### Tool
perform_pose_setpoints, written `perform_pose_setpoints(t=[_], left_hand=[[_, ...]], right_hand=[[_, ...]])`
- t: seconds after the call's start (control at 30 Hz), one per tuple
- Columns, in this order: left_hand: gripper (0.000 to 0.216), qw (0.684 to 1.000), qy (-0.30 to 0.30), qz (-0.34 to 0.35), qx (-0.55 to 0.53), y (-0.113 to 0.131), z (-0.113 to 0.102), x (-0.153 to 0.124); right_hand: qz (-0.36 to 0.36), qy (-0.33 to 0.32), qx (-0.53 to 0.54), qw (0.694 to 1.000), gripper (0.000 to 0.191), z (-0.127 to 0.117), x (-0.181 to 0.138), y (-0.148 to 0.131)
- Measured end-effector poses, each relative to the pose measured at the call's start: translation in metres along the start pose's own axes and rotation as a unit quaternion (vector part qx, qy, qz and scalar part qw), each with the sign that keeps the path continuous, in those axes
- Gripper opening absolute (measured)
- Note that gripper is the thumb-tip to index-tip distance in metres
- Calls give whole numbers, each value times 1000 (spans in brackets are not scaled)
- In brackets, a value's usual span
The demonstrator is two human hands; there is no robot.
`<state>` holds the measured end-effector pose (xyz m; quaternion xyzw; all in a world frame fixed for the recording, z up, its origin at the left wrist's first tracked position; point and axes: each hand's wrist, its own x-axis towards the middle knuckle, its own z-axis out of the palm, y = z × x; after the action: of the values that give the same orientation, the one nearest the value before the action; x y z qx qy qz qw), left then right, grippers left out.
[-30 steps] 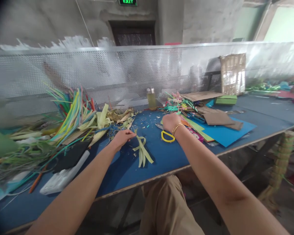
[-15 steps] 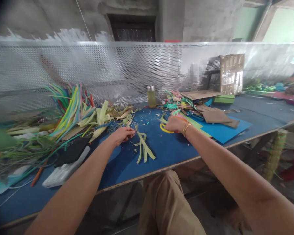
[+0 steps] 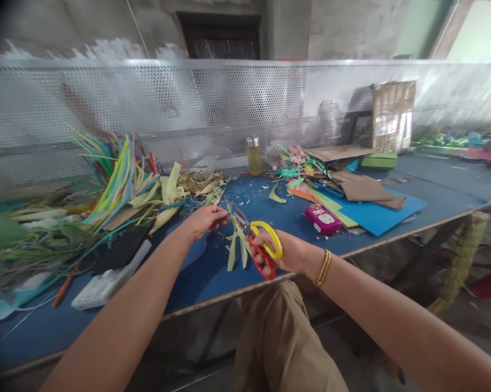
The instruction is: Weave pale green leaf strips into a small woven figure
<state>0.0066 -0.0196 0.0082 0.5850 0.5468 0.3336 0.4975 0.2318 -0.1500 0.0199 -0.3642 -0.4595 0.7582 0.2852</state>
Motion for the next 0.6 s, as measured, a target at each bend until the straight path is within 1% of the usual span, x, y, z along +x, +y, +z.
perform_pose_setpoints(t=[0.13,0.23,0.37,0.6], left_hand=[[15,999,-21,-10,-33,1,1,-1],[11,999,-20,-17,-46,2,2,-2],[12,998,-18,-17,-57,4,3,-3],[14,996,-41,-11,-83,6,4,-6]], right_hand=[[8,7,-32,999,31,5,1,-2],[12,11,-40,999,36,7,1,-2],[9,6,-45,999,36,6,5,0],[-5,13,-69,998,37,2,12,0]])
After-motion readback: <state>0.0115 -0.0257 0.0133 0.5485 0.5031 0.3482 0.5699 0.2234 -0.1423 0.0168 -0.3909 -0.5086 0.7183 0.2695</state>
